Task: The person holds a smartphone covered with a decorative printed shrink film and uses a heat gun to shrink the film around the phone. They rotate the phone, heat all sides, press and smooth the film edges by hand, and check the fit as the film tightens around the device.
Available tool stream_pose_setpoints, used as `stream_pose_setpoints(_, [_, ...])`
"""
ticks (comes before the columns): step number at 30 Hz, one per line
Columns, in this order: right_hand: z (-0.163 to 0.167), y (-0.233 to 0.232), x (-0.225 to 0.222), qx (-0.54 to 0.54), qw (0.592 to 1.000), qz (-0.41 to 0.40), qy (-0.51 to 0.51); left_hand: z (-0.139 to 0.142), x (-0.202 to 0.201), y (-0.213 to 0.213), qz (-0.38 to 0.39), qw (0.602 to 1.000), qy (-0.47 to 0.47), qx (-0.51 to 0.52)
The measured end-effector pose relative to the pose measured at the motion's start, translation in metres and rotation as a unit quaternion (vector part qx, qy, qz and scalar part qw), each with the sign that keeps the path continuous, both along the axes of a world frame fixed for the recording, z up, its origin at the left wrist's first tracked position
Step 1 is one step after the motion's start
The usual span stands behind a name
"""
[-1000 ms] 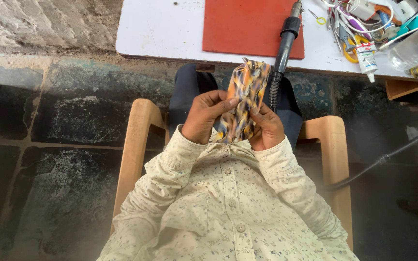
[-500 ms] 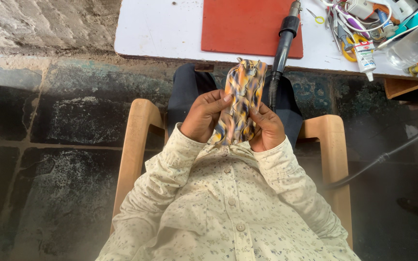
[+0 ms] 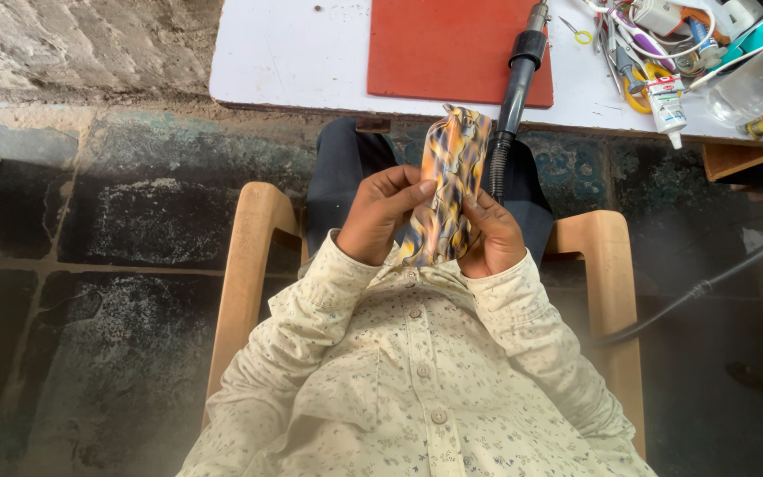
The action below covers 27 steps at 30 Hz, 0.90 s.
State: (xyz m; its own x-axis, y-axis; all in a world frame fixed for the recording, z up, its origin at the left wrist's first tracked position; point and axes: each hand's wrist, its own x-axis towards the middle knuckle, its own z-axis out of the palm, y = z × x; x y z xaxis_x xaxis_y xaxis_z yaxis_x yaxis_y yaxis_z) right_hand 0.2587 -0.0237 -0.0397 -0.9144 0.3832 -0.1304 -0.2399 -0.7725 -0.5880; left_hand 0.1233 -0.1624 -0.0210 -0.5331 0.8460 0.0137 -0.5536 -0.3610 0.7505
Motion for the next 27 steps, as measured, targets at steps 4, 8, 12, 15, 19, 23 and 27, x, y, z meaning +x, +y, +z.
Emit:
stream_pose_setpoints(4, [0.001,0.000,-0.001,0.015,1.000,-0.004,0.008,0.004,0.003,0.001,0.058,0.993,0.096,-0.030])
stream_pose_setpoints(8, [0.004,-0.002,-0.002,0.063,0.996,-0.058,0.019,0.018,0.006,-0.003,0.195,0.940,0.265,-0.088])
stream_pose_setpoints(12, [0.008,-0.006,-0.005,0.152,0.977,-0.143,0.046,0.036,0.005,-0.004,0.264,0.877,0.387,-0.103])
stream_pose_setpoints(15, [0.009,-0.010,-0.007,0.226,0.960,-0.161,0.047,0.047,-0.006,0.006,0.158,0.930,0.331,-0.027])
stream_pose_setpoints(19, [0.009,-0.016,-0.009,0.266,0.954,-0.138,0.029,0.052,-0.025,0.020,0.022,0.979,0.203,0.011])
stream_pose_setpoints(23, [0.015,-0.015,-0.014,0.278,0.949,-0.148,0.009,0.046,-0.034,0.024,0.028,0.979,0.200,0.029])
stream_pose_setpoints(27, [0.017,-0.013,-0.012,0.352,0.919,-0.175,-0.038,0.042,-0.054,0.041,0.113,0.954,0.275,0.033])
